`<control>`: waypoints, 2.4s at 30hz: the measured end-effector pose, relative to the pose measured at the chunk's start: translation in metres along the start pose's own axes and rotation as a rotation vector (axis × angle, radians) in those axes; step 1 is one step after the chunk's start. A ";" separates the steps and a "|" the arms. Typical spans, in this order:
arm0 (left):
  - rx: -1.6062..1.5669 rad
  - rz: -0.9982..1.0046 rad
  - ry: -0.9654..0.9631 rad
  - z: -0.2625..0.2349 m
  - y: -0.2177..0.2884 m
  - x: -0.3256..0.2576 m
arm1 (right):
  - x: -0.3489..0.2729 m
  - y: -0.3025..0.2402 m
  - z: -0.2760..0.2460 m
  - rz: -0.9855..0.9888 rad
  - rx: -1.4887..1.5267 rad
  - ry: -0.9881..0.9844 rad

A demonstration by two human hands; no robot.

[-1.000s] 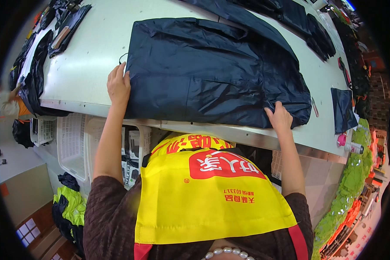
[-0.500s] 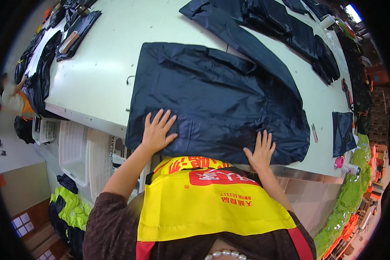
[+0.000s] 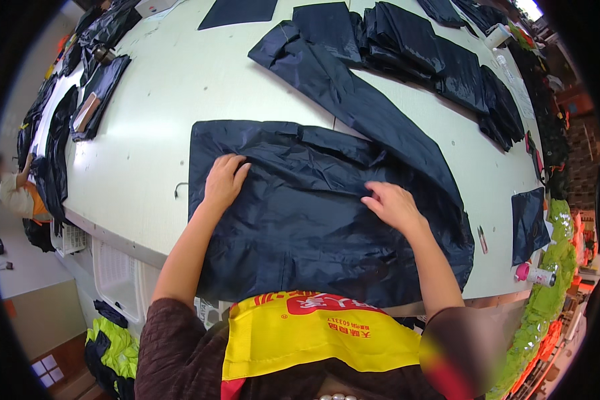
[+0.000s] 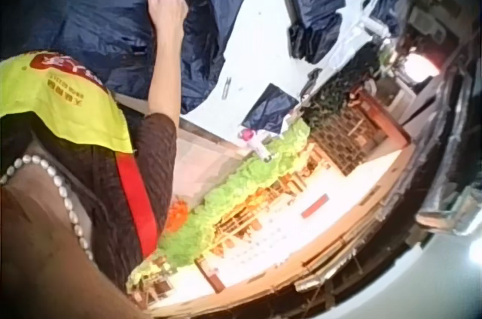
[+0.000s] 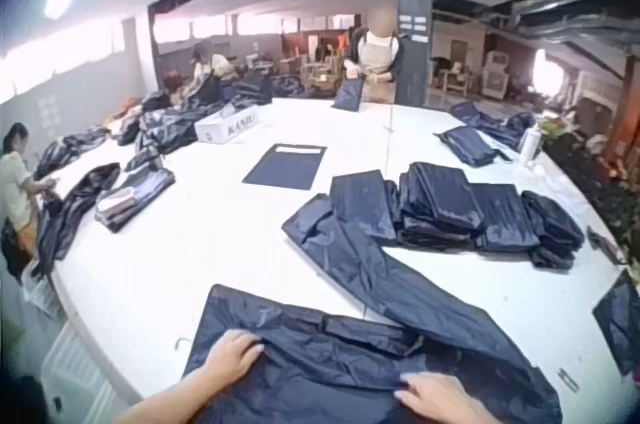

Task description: The person folds a dark blue jacket on a white table, aligns edges, and uses a small metal tool to press or mark seams. The jacket is then folded into a compact rectangle and placed on the table with other folded items.

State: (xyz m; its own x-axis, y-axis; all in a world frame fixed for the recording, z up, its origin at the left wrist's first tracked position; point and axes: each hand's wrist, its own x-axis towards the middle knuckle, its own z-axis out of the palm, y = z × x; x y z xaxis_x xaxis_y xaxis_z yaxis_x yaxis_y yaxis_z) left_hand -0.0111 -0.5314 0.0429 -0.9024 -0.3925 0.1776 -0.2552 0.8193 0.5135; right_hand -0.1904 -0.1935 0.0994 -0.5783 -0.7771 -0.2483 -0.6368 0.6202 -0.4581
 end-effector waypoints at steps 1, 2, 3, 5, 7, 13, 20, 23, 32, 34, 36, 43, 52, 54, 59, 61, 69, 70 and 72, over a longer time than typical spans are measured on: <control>0.153 0.043 0.057 0.005 -0.011 0.017 | 0.027 0.014 0.001 0.009 0.207 0.005; 0.290 0.096 0.111 0.013 -0.017 0.037 | 0.048 0.054 0.017 0.087 0.000 0.193; 0.430 0.142 0.162 0.021 -0.026 0.051 | 0.061 0.087 0.033 0.163 -0.205 0.370; 0.461 -0.072 0.238 0.040 -0.061 0.069 | 0.069 0.075 0.019 0.369 -0.157 0.173; 0.271 -0.252 0.221 0.027 -0.063 0.087 | 0.063 0.050 0.005 0.298 -0.163 0.146; -0.100 -0.088 0.424 0.011 -0.052 0.233 | 0.043 0.026 -0.036 0.001 -0.232 0.621; -0.247 -0.267 0.037 0.033 -0.014 0.373 | 0.018 0.067 -0.051 0.498 -0.606 0.342; -0.140 0.092 0.044 -0.006 -0.009 0.384 | 0.006 0.111 -0.057 0.568 -0.411 0.277; -1.120 0.077 0.340 -0.136 -0.013 0.150 | -0.072 0.094 -0.033 0.053 -0.542 0.828; -0.925 -0.203 0.168 -0.104 -0.140 0.059 | -0.071 0.090 -0.005 -0.008 -0.493 0.453; -0.827 -0.597 0.128 -0.065 -0.101 -0.001 | -0.080 0.083 0.005 0.031 -0.362 0.076; -0.524 -0.482 0.128 -0.077 -0.047 0.015 | 0.021 0.057 -0.017 -0.118 -0.198 0.627; 0.155 -0.323 0.086 -0.012 -0.107 0.044 | 0.045 0.068 0.039 0.157 -0.458 0.380; 0.258 -0.378 0.106 -0.020 -0.093 0.037 | 0.011 0.057 0.021 0.237 -0.531 0.342; 0.393 -0.244 0.385 -0.001 -0.103 0.024 | -0.061 0.128 0.049 0.569 -0.403 0.339; 0.324 -0.370 0.260 0.001 -0.105 0.028 | -0.055 0.137 0.047 0.603 -0.393 0.252; -0.313 -0.760 -0.087 -0.025 -0.124 0.084 | 0.040 0.112 0.000 0.210 0.260 0.362; -0.430 -0.773 -0.132 -0.032 -0.121 0.087 | 0.048 0.118 -0.007 0.254 0.319 0.247; -0.567 -0.704 -0.158 -0.052 -0.108 0.076 | 0.042 0.116 -0.016 0.237 0.363 0.180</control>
State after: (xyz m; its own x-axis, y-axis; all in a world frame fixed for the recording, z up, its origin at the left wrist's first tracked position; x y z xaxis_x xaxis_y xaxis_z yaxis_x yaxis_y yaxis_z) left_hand -0.0339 -0.6713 0.0453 -0.6508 -0.6276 -0.4273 -0.5932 0.0689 0.8021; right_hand -0.2968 -0.1529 0.0492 -0.7862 -0.5674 -0.2449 -0.2752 0.6762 -0.6833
